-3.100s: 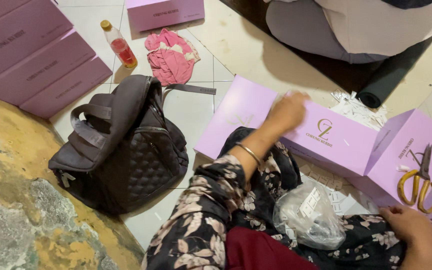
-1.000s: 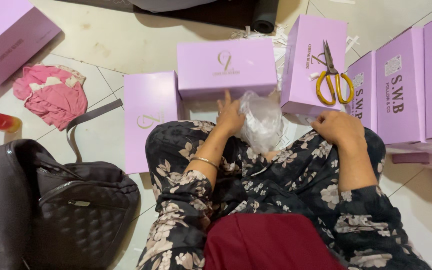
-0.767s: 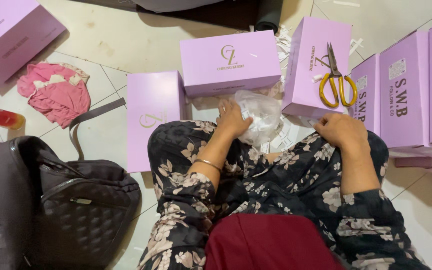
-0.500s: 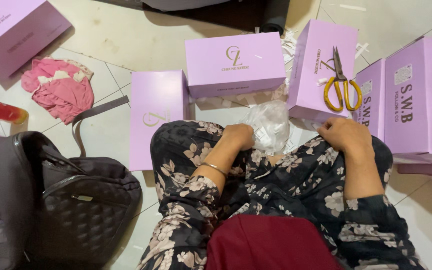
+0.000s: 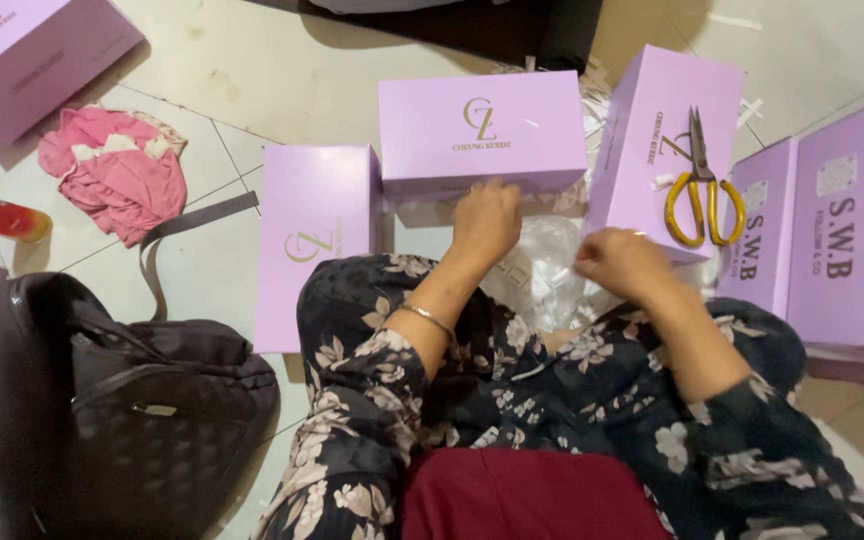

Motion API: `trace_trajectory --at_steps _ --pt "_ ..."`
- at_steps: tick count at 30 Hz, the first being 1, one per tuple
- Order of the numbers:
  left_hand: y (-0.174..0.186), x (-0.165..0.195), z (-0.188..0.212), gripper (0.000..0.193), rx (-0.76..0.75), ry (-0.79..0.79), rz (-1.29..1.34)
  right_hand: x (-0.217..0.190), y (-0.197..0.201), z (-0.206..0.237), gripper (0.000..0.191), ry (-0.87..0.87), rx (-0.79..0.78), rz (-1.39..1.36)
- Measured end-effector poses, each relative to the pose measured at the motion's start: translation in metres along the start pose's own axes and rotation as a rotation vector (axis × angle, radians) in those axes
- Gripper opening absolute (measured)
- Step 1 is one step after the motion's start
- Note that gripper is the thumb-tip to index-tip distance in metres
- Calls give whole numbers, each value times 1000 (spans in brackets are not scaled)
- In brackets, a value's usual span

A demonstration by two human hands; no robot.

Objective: The person sits on the floor and cuts small labels from a roll using scissors. They peel the backing and stick the labels onto purple boxes. The person handles the boxes and labels repeatedly.

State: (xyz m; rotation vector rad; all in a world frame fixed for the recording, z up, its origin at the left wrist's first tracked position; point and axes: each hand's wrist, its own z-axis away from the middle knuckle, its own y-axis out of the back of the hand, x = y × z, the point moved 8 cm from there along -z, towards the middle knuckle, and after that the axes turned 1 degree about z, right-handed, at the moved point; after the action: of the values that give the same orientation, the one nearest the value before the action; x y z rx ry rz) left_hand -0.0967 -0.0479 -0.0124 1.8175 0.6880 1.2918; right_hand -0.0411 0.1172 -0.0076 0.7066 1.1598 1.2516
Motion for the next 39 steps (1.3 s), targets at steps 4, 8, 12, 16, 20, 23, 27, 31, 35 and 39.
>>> trace_trajectory --at_steps 4,8,12,16,20,23,27,31,35,39 --pt "16 -4 -33 17 119 -61 -108 -46 -39 -38 35 137 -252 68" --pt "11 -20 -58 41 104 -33 -192 -61 -54 -65 63 108 -180 191" --pt "-10 -35 -76 57 14 42 -163 -53 -65 -83 75 47 -174 198" --pt "-22 -46 -87 54 -5 83 -110 -51 -66 -103 74 120 -106 80" --pt "-28 -48 -91 50 -8 90 -60 -40 -69 -118 55 83 -176 61" --pt "-21 -40 -91 39 74 55 14 -31 -66 -124 42 61 -218 7" --pt "-9 -30 -88 31 81 43 240 -20 -43 -127 25 92 -193 -109" --pt "3 -23 -86 25 4 68 448 -9 -12 -124 27 106 -183 -352" --pt "17 -22 -85 23 19 76 635 0 -1 -115 25 -12 -257 -346" --pt "18 -24 -84 24 -12 107 693 -2 5 -110 23 -49 -302 -364"
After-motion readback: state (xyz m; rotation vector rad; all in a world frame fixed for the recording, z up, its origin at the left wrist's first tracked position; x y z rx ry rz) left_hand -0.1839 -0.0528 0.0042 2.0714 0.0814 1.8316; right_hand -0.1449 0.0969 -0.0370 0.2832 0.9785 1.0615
